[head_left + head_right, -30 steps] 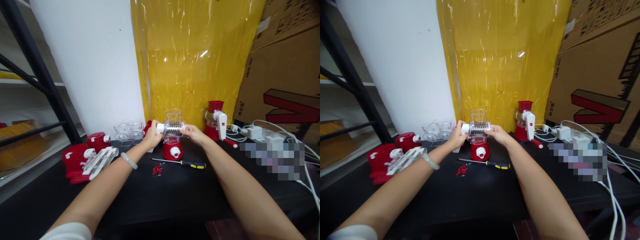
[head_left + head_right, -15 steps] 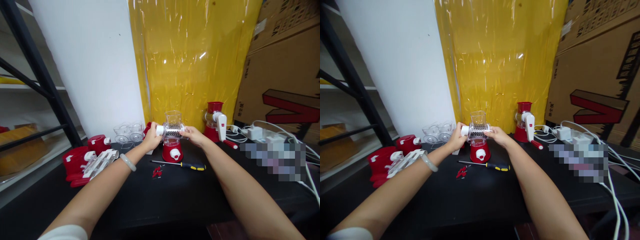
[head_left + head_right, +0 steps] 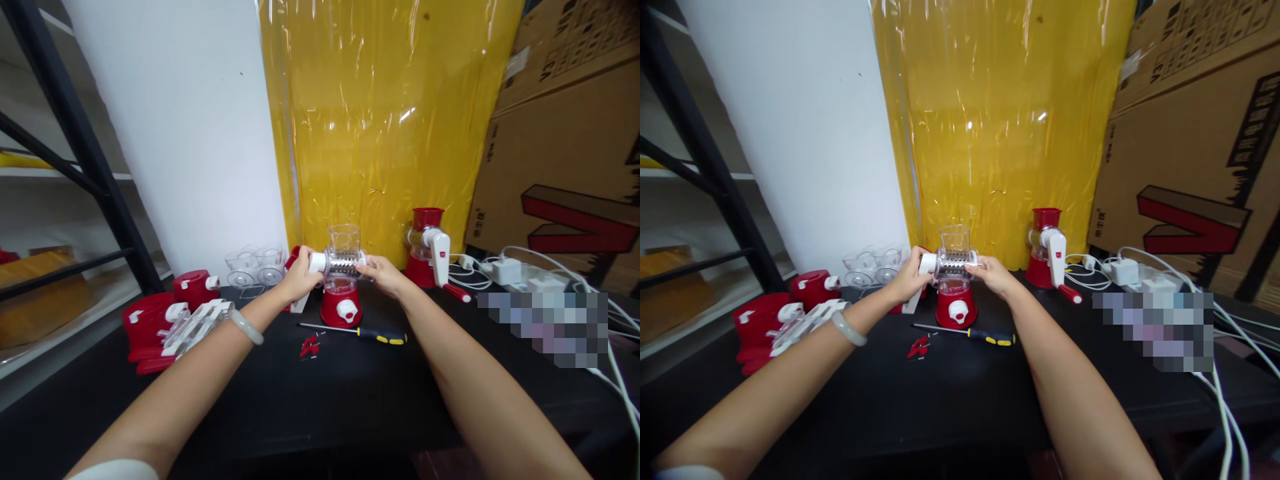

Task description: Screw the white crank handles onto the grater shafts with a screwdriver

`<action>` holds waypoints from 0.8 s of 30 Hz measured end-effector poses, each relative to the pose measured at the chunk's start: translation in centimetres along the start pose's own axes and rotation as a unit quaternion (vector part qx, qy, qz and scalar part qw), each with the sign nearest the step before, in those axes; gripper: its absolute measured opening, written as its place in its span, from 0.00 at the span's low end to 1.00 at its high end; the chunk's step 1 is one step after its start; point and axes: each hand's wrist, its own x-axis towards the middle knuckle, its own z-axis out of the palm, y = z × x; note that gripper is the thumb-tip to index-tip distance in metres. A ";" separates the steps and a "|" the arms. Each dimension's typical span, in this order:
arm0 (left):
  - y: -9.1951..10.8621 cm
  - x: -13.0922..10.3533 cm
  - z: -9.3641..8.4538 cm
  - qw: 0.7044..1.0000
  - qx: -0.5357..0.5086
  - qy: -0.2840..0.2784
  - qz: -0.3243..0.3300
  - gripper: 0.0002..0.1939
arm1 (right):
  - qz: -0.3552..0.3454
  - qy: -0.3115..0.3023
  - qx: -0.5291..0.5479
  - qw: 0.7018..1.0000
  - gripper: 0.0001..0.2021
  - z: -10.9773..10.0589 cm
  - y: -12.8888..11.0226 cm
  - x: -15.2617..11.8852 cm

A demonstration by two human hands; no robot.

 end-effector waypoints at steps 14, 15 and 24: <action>1.3 1.5 0.5 0.995 0.089 0.043 0.009 0.15 | -0.008 -0.009 -0.003 1.000 0.25 0.0 0.0 0.0; 1.1 1.3 0.6 0.995 0.082 0.049 0.009 0.15 | -0.009 -0.012 -0.004 1.000 0.24 0.1 0.0 0.0; 0.4 0.4 1.9 0.987 0.005 0.156 -0.022 0.11 | -0.006 -0.012 -0.039 0.999 0.24 0.3 -0.5 -0.2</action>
